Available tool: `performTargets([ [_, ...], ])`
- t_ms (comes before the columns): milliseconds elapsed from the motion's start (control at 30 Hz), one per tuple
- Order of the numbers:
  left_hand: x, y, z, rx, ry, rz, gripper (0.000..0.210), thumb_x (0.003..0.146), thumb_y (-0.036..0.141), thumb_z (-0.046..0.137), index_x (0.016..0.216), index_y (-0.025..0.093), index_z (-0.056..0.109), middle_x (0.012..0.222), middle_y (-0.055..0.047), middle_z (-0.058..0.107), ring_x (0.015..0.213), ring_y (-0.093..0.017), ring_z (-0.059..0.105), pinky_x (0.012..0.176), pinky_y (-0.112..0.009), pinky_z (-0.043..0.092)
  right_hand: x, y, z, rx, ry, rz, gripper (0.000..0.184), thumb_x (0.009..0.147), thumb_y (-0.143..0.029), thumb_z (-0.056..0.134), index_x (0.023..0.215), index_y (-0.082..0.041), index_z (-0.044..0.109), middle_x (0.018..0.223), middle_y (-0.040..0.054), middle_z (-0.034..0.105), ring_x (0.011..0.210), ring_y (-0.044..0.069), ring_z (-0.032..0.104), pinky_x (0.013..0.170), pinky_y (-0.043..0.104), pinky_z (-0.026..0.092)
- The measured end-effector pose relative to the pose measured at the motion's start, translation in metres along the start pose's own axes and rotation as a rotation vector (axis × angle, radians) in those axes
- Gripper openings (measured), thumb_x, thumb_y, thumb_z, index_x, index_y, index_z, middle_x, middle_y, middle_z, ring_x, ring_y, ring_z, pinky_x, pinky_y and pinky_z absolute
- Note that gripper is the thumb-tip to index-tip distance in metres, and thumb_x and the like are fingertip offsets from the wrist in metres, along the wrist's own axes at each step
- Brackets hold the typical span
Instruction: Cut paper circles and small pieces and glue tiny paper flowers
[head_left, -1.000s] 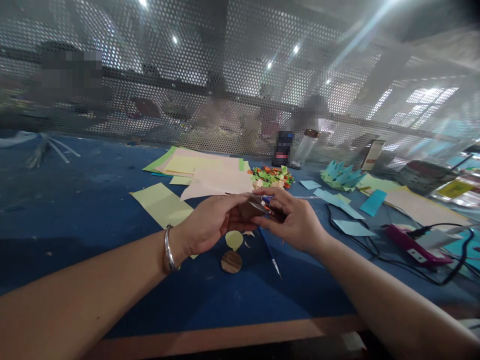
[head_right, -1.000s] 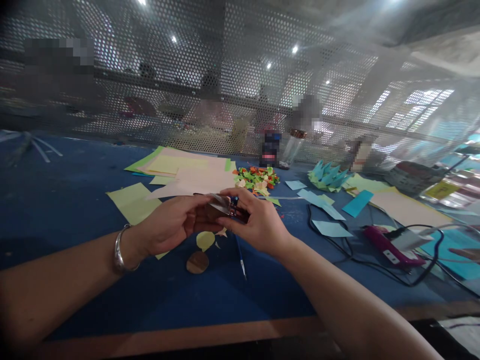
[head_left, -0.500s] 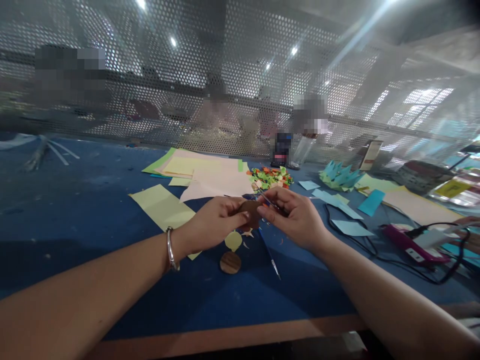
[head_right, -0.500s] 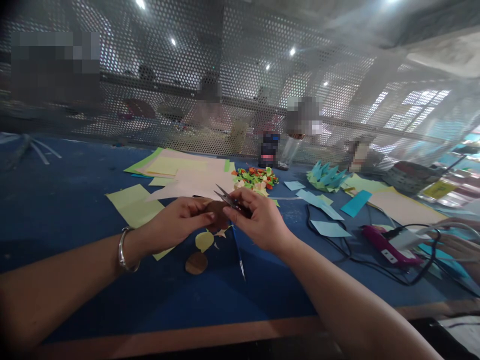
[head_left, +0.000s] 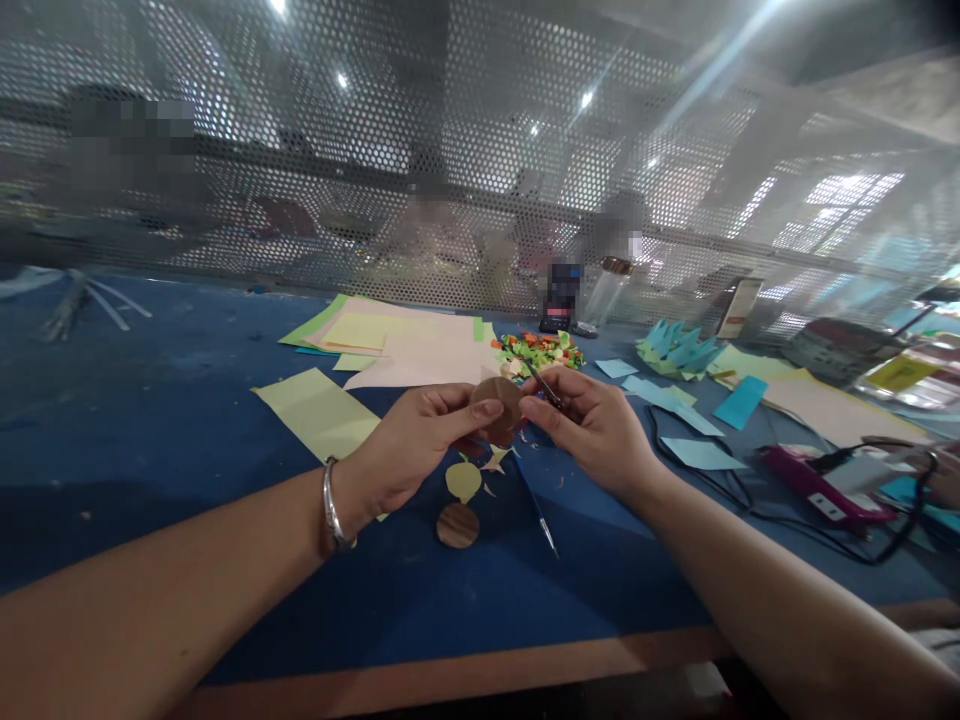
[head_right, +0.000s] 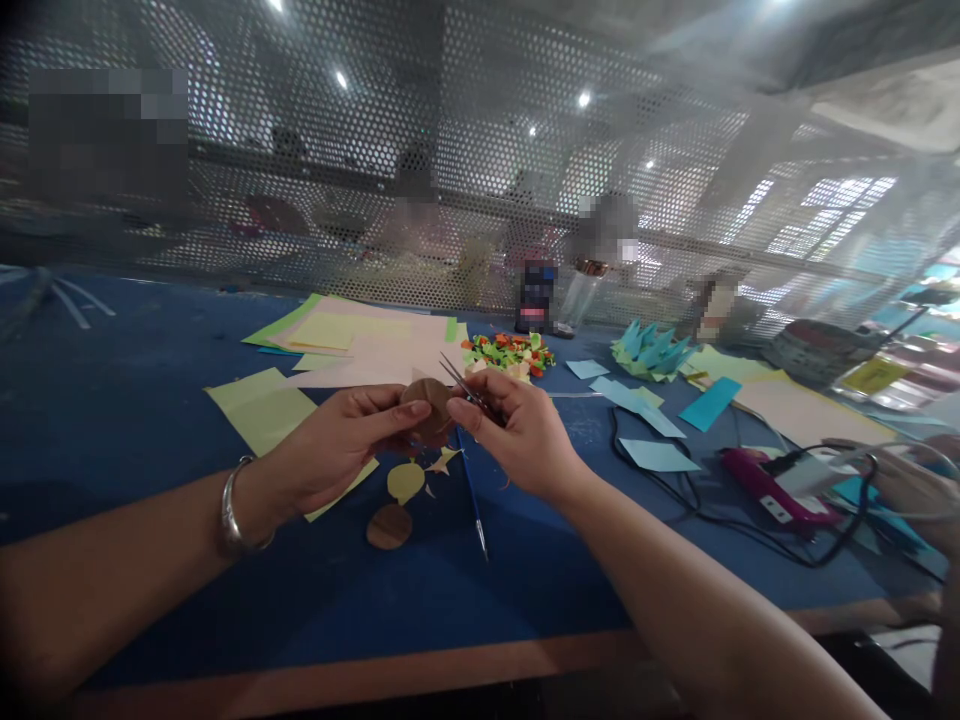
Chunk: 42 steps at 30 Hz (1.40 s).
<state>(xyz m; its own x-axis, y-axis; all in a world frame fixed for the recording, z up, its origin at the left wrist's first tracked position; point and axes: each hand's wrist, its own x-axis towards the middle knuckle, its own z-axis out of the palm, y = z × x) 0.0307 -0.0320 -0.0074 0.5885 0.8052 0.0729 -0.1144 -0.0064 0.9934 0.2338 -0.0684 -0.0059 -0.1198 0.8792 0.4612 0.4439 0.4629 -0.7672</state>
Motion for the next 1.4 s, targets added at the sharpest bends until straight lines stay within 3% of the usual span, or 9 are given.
performTargets([
  [167, 0.0019, -0.0014, -0.0018, -0.059, 0.024, -0.043, 0.023, 0.086, 0.037, 0.073, 0.1, 0.019, 0.075, 0.098, -0.005, 0.076, 0.089, -0.018, 0.071, 0.074, -0.027, 0.048, -0.0023, 0.0006, 0.001, -0.006, 0.046, -0.016, 0.027, 0.091, -0.038, 0.067, 0.108, -0.017, 0.064, 0.069, -0.0032, 0.056, 0.057, 0.01, 0.047, 0.053, 0.025, 0.036],
  [267, 0.0025, -0.0013, -0.0031, -0.038, 0.054, -0.035, 0.023, 0.083, 0.038, 0.076, 0.094, 0.017, 0.076, 0.09, -0.006, 0.076, 0.084, -0.017, 0.07, 0.072, -0.026, 0.048, -0.005, 0.0, 0.0019, -0.04, 0.041, -0.066, 0.033, 0.091, -0.033, 0.068, 0.119, -0.018, 0.061, 0.069, -0.0042, 0.055, 0.057, 0.01, 0.046, 0.054, 0.025, 0.036],
  [467, 0.0023, 0.0005, -0.005, -0.017, 0.014, -0.095, 0.017, 0.084, 0.033, 0.074, 0.087, 0.016, 0.076, 0.081, -0.006, 0.076, 0.076, -0.015, 0.071, 0.068, -0.025, 0.048, -0.0063, -0.0008, 0.001, -0.091, -0.145, -0.088, 0.042, 0.092, -0.027, 0.066, 0.133, -0.022, 0.057, 0.062, -0.0067, 0.046, 0.054, 0.011, 0.04, 0.052, 0.027, 0.031],
  [533, 0.0023, 0.0011, -0.0054, -0.015, -0.019, -0.117, 0.017, 0.083, 0.033, 0.075, 0.088, 0.016, 0.076, 0.08, -0.006, 0.076, 0.072, -0.016, 0.071, 0.065, -0.025, 0.047, -0.0059, -0.0004, 0.0001, -0.085, -0.19, -0.069, 0.045, 0.092, -0.027, 0.066, 0.136, -0.022, 0.055, 0.066, -0.0044, 0.054, 0.057, 0.012, 0.046, 0.053, 0.027, 0.033],
  [633, 0.0024, 0.0018, -0.0056, -0.02, -0.045, -0.131, 0.017, 0.082, 0.032, 0.076, 0.089, 0.016, 0.076, 0.081, -0.005, 0.076, 0.07, -0.015, 0.071, 0.063, -0.024, 0.046, -0.0056, 0.001, -0.0015, -0.057, -0.225, -0.057, 0.046, 0.091, -0.026, 0.067, 0.136, -0.022, 0.054, 0.08, 0.0004, 0.065, 0.065, 0.014, 0.056, 0.058, 0.028, 0.04],
  [733, 0.0026, 0.002, -0.0061, -0.02, -0.056, -0.142, 0.015, 0.084, 0.03, 0.074, 0.09, 0.016, 0.077, 0.083, -0.006, 0.076, 0.071, -0.015, 0.071, 0.064, -0.024, 0.047, -0.0054, 0.0033, -0.0029, -0.067, -0.234, -0.062, 0.046, 0.091, -0.027, 0.069, 0.135, -0.023, 0.055, 0.085, 0.0014, 0.069, 0.066, 0.014, 0.058, 0.058, 0.027, 0.041],
  [1067, 0.003, 0.0015, -0.0078, 0.018, -0.08, -0.161, 0.02, 0.081, 0.034, 0.077, 0.087, 0.015, 0.076, 0.082, -0.007, 0.077, 0.072, -0.015, 0.073, 0.064, -0.023, 0.045, -0.0055, 0.0034, -0.004, -0.017, -0.244, -0.045, 0.047, 0.087, -0.027, 0.074, 0.13, -0.02, 0.057, 0.073, -0.0023, 0.063, 0.06, 0.011, 0.054, 0.052, 0.025, 0.037],
  [1267, 0.0037, 0.0019, -0.0074, 0.011, -0.088, -0.152, 0.021, 0.082, 0.038, 0.077, 0.085, 0.017, 0.076, 0.077, -0.007, 0.077, 0.067, -0.015, 0.07, 0.059, -0.024, 0.044, -0.0061, 0.0033, -0.0041, 0.021, -0.248, -0.011, 0.048, 0.087, -0.029, 0.075, 0.13, -0.02, 0.057, 0.077, -0.0014, 0.063, 0.064, 0.012, 0.056, 0.055, 0.026, 0.04],
  [1400, 0.0037, 0.002, -0.0094, 0.045, -0.108, -0.132, 0.021, 0.083, 0.037, 0.075, 0.083, 0.017, 0.076, 0.076, -0.008, 0.077, 0.069, -0.015, 0.07, 0.06, -0.023, 0.044, -0.0066, 0.0032, -0.0046, -0.015, -0.254, -0.027, 0.048, 0.087, -0.031, 0.075, 0.131, -0.022, 0.057, 0.075, -0.0027, 0.061, 0.059, 0.011, 0.051, 0.053, 0.025, 0.036],
])
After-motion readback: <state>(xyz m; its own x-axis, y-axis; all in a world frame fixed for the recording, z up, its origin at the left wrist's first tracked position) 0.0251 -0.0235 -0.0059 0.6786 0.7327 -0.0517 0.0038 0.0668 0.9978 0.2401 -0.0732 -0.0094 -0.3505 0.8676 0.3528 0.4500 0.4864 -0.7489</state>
